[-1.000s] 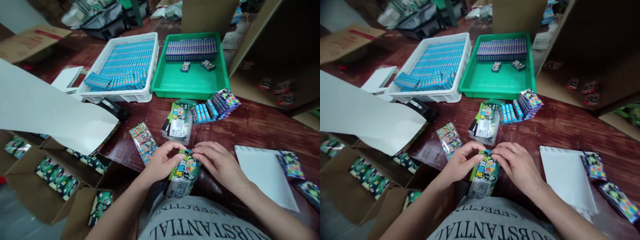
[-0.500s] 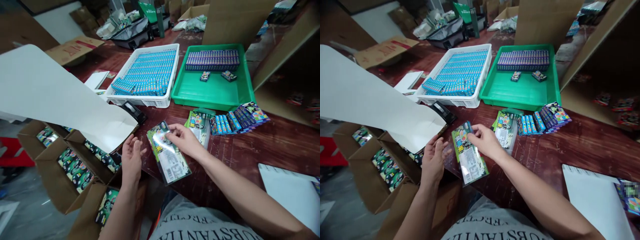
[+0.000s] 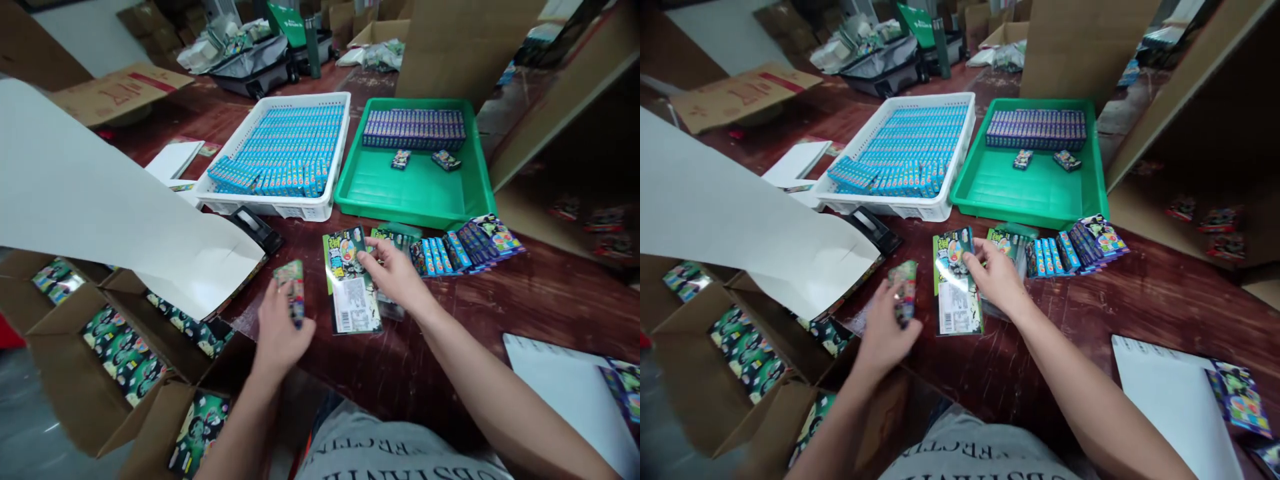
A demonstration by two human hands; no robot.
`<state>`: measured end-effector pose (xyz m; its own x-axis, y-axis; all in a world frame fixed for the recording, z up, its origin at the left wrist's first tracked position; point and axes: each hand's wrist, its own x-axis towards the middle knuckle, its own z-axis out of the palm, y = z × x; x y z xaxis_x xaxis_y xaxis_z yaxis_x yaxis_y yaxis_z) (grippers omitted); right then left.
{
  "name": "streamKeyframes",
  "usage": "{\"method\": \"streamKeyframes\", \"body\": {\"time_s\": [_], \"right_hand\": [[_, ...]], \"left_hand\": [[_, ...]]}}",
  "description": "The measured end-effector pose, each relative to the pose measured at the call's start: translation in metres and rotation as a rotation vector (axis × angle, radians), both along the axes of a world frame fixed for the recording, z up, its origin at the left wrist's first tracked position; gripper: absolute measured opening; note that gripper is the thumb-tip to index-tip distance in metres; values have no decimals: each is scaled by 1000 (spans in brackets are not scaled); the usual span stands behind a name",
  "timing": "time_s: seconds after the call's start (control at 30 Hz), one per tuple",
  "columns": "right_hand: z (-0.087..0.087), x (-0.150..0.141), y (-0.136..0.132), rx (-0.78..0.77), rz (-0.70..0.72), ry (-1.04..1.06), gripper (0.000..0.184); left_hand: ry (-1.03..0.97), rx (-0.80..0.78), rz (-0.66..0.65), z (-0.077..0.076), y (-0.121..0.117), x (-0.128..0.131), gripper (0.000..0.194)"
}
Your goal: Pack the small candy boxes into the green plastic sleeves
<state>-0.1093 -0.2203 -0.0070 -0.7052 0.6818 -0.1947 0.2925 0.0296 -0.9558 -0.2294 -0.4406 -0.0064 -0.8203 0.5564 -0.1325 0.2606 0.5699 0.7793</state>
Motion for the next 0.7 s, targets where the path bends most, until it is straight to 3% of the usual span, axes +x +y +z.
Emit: {"method": "streamKeyframes", "body": {"time_s": [0.1,0.17,0.23,0.33,0.43,0.5,0.57,0.63,0.7], "right_hand": [[-24,-18,-18,-164,71,-48,38],[-36,-38,-37,-179,96,-69,36],[-40,-54,-54,-131,124,-81,38],[-31,-57,-66,-1,143,-86,40],[-16,-32,-59,223,128,-68,43],[-6,-8,-49,406,107,-60,43],[0,17,-41,470,85,-37,40],[3,39,-36,387,61,8,39],[4,55,-34,310,41,39,39]], "left_hand": [[-321,256,202,23,-27,-38,74],[-534,416,350,40,-35,-50,72],[-617,496,430,50,-33,-53,69],[-615,509,424,48,-21,-51,62],[-631,425,358,33,-10,-53,67],[-619,324,287,27,-6,-58,73],[-520,216,145,33,0,-65,72],[-328,98,-161,52,10,-72,63],[-65,-53,-632,78,27,-78,44]]}}
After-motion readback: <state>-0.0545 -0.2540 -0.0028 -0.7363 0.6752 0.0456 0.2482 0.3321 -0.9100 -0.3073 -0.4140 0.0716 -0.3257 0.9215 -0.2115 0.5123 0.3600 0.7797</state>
